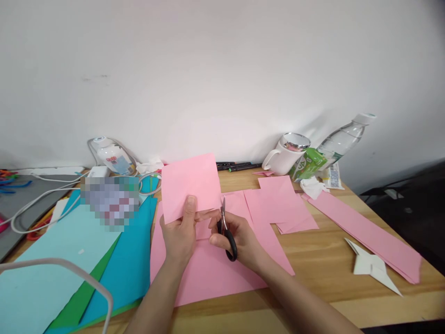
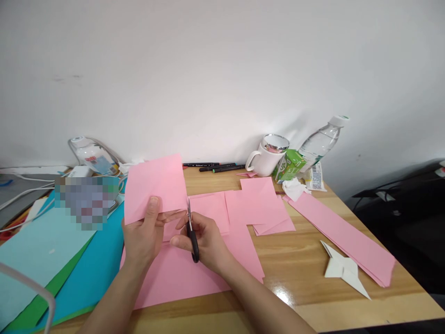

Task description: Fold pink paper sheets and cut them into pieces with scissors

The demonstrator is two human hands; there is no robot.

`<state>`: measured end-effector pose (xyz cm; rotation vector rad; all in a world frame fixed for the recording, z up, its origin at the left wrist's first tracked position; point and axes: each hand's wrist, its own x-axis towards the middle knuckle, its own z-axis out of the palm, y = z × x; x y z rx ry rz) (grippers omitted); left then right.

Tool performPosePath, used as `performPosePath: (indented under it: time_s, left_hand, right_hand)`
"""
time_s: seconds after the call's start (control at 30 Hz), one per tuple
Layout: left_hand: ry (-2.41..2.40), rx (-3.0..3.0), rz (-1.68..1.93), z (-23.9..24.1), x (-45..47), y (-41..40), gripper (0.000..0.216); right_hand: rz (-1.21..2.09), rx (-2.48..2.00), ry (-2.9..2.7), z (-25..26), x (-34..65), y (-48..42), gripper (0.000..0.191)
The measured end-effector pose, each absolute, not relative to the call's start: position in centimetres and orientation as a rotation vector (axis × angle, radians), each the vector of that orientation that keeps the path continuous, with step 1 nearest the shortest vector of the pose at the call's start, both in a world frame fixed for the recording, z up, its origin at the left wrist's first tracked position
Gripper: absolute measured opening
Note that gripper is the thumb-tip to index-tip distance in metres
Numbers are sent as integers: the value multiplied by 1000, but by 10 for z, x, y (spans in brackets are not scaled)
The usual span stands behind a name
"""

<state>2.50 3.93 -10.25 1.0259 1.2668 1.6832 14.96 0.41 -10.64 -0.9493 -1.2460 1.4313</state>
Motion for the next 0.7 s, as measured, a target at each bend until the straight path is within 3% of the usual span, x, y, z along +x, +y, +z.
performPosePath:
  time_s: [0.7]
  left_hand:
    - [1257,1036,1636,-99,26,38,32]
  right_hand:
    - [1446,-1001,-1203,-107,149,4,37]
